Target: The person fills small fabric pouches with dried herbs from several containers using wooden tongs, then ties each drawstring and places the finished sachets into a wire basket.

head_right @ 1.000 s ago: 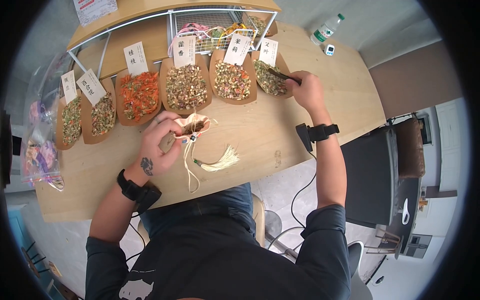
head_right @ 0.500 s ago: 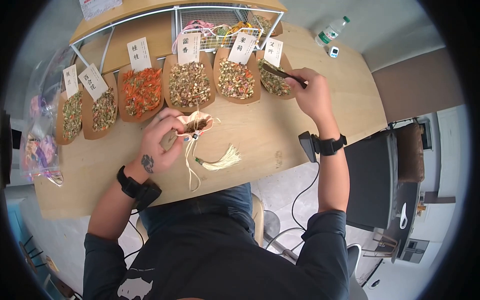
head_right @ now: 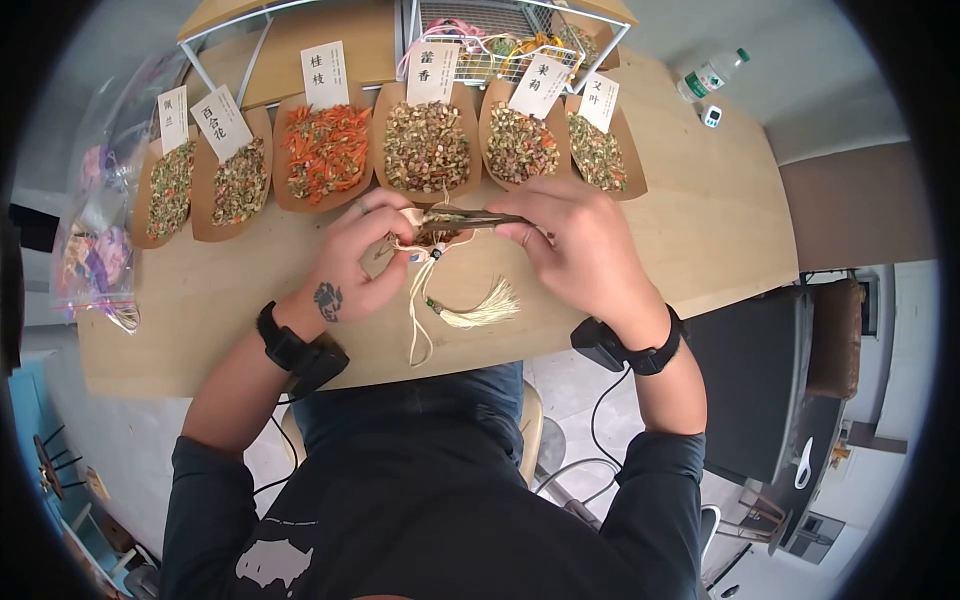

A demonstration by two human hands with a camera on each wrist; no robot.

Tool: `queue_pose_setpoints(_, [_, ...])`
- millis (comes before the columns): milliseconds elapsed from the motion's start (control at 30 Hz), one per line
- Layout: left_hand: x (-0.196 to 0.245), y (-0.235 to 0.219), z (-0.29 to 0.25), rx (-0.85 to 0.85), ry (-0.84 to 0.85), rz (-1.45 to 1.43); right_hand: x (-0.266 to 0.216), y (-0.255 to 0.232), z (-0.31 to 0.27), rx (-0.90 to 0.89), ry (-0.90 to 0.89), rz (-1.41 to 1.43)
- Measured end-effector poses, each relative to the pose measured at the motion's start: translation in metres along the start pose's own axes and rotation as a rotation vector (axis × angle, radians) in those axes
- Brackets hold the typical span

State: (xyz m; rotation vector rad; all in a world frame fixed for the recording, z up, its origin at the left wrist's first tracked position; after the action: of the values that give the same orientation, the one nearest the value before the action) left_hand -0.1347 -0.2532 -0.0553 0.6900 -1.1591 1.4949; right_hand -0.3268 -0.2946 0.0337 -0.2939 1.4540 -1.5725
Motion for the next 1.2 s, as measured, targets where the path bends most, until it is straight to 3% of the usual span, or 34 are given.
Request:
queue_pose_setpoints(100, [-0.003,0.002,-0.001,-0.067,-0.052,0.026,-0.009,-0.002,0.002,-0.015,-0.144,-0.100])
queue_pose_setpoints(200, [-0.003,0.002,-0.001,-0.064,-0.060,0.036,-0.007,-0.008,0.000,-0.019,-0.174,-0.134])
queue_pose_setpoints(300, [0.002,-0.001,0.000,0.021,0.033,0.004,0.022,-0.027,0.000,-0.005,0.050,0.051])
queue_pose_setpoints(367, [0.001,0.000,0.000,0.026,0.031,0.024,0.064,-0.048,-0.007,0.148,0.092,-0.045])
queue_pose_setpoints(467, [-0.002,0.002,-0.001,-0.016,-0.028,0.029,0.134,-0.069,-0.023,0.209,0.364,-0.233])
queue_pose_setpoints(567, [-0.002,0.002,-0.001,-0.035,-0.046,0.022,0.172,-0.064,-0.038,0.167,0.537,-0.353])
queue_pose_setpoints(967, [0.000,0.000,0.000,-0.007,-0.004,0.033,0.213,-0.051,-0.044,-0.047,0.779,-0.557])
queue_pose_setpoints(1200, [0.002,-0.001,0.000,0.016,0.020,0.052,0.225,-0.042,-0.041,-0.048,0.693,-0.348])
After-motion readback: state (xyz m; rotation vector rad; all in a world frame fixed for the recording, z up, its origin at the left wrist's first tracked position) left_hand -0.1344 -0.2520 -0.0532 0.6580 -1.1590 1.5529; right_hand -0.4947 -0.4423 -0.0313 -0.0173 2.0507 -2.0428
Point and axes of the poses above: each hand's wrist, its own z-axis towards the middle knuckle, its own y-axis out of the palm, x = y × z, the point moved 8 cm from there along z, towards the middle knuckle, and after that the axes turned 9 degrees about -y, right-handed, at the moved point
